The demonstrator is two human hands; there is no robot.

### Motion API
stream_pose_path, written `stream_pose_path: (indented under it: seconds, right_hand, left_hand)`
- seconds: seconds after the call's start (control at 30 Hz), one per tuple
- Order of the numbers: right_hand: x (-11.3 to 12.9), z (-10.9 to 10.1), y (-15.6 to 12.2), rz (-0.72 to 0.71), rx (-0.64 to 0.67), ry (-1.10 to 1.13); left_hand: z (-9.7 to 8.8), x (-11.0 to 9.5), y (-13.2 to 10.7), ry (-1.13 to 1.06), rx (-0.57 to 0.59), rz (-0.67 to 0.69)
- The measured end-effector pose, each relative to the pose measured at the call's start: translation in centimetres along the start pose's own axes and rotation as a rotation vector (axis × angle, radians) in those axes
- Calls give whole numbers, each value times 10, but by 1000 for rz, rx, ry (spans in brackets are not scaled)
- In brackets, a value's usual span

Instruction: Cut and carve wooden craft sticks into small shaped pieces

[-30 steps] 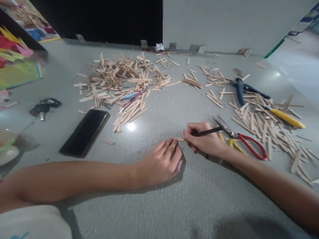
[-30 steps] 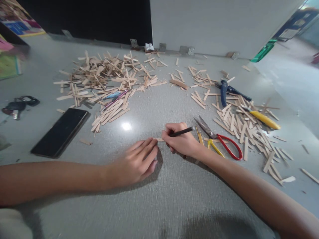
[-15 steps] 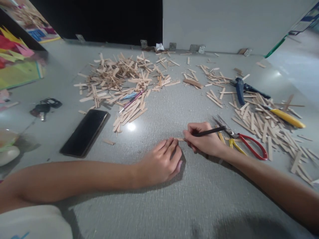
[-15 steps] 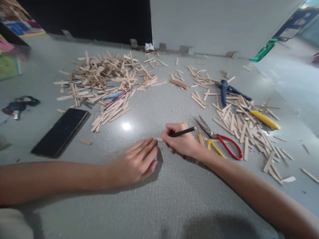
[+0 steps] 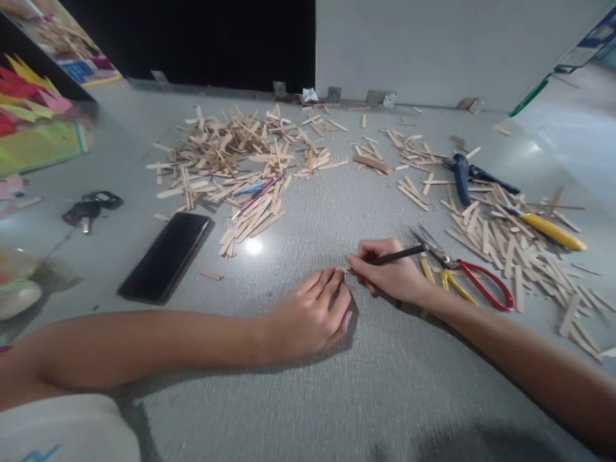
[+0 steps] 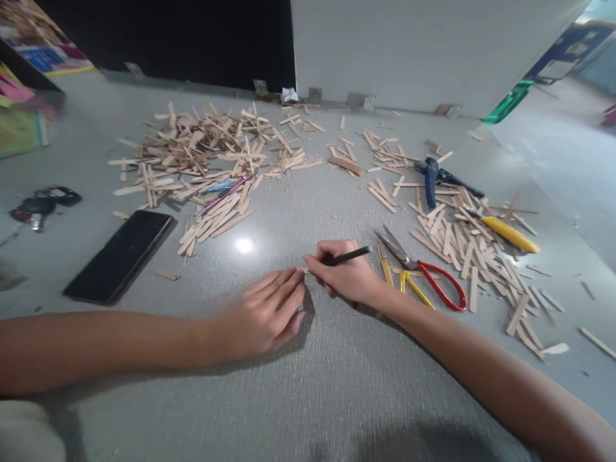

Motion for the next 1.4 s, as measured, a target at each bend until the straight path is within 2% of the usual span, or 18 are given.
stream_pose_path:
  seconds: [0.2, 0.43, 0.67, 1.4]
  right_hand:
    - [1, 0, -1, -4, 8, -10]
    - [2, -1, -2, -44, -2, -51]
    - [1, -3, -2, -38, -24, -121]
    - [4, -4, -4, 4, -15, -113]
  left_hand:
    - [5, -1, -4, -29, 42, -3]
    - [1, -1, 0, 3, 5, -1]
    - [3, -1, -3, -18, 47, 7]
    - [-1, 0, 2, -1, 7, 10]
Point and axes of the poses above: each hand's wrist, its own y-axis towards the middle knuckle, its own z-axis out of the palm, x = y × z, the point moved 4 cm from there along y, towards the middle knuckle, and after that the axes turned 14 degrees about z, right-handed, at the moved point
